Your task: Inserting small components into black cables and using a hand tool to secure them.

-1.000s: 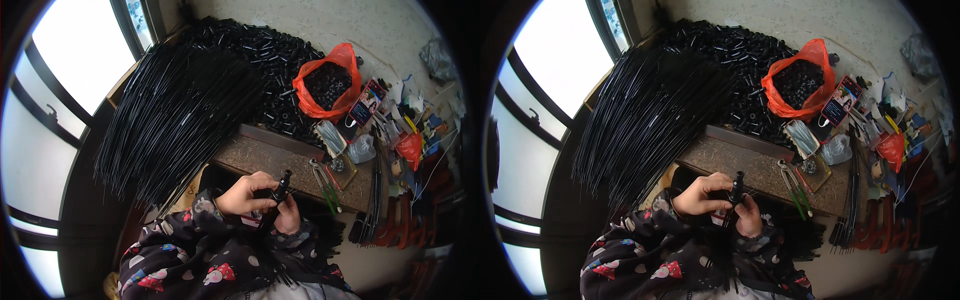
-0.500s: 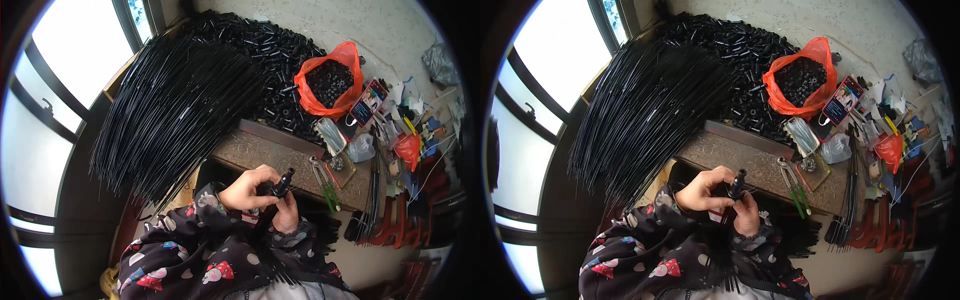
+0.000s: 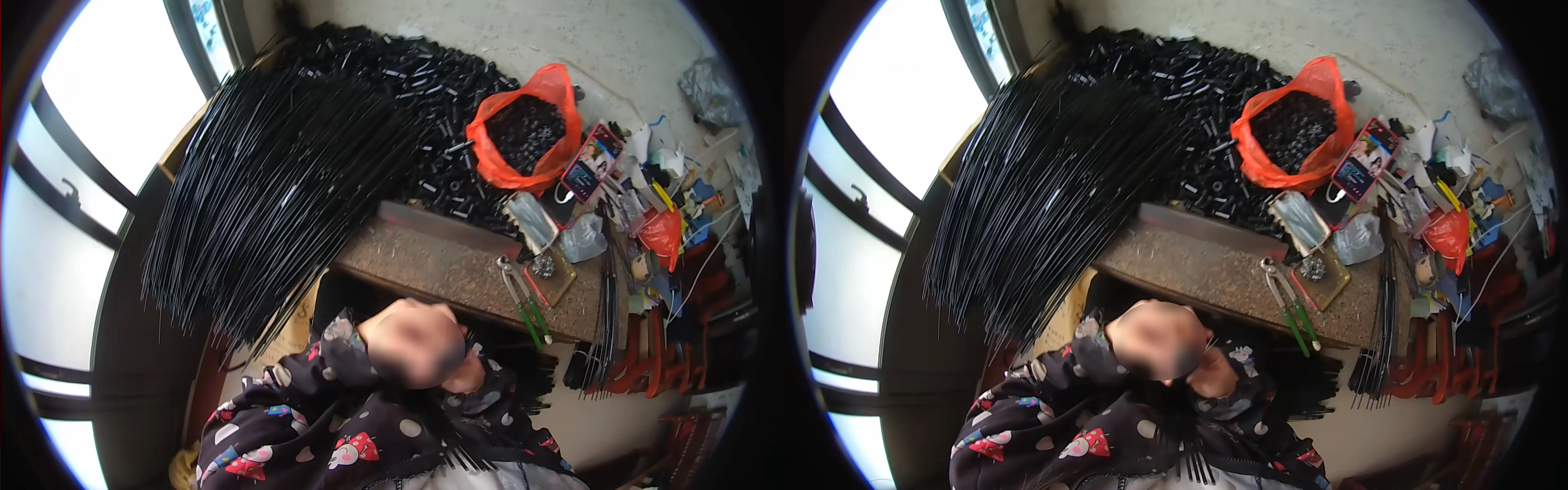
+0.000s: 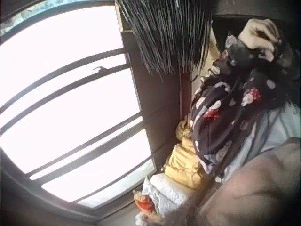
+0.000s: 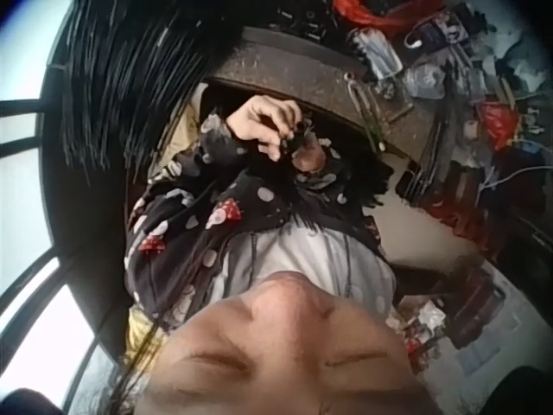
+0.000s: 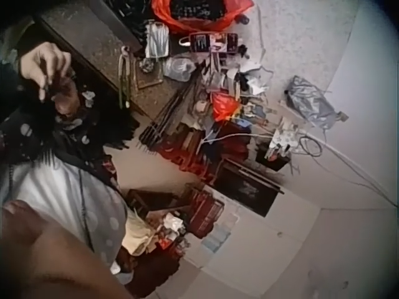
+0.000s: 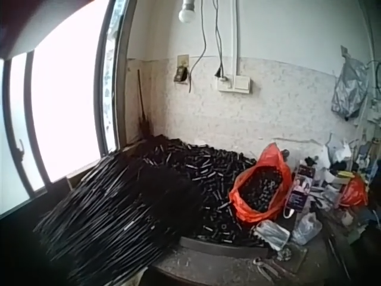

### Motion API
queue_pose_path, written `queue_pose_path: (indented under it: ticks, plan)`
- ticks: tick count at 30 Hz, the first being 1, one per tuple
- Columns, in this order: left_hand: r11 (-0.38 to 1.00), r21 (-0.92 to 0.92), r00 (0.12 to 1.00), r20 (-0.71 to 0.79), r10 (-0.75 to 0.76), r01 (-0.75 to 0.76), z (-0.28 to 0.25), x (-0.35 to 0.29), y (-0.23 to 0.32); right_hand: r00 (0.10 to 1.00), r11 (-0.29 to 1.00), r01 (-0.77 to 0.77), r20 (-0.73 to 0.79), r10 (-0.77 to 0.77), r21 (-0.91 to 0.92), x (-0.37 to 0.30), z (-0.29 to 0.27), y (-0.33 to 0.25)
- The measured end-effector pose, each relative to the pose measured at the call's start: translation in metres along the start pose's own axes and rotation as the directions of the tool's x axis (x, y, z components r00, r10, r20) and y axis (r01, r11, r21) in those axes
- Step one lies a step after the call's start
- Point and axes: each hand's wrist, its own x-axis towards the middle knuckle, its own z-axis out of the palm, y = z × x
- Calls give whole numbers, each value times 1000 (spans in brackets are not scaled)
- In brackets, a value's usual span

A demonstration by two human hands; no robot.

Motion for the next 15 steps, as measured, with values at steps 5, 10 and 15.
queue_pose_path:
  ticks: [5, 10, 15]
  plan:
    - [998, 64, 997, -73, 19, -14, 1, -1, -7, 998, 917, 27, 42, -47, 399, 3, 13, -17]
    - [937, -350, 990, 129, 51, -3, 10, 2, -17, 995, 974, -53, 94, 33, 220, -9, 16, -11]
    - [832, -360, 828, -220, -515, 422, 9, -3, -2, 973, 853, 210, -190, -132, 477, 1, 18, -18]
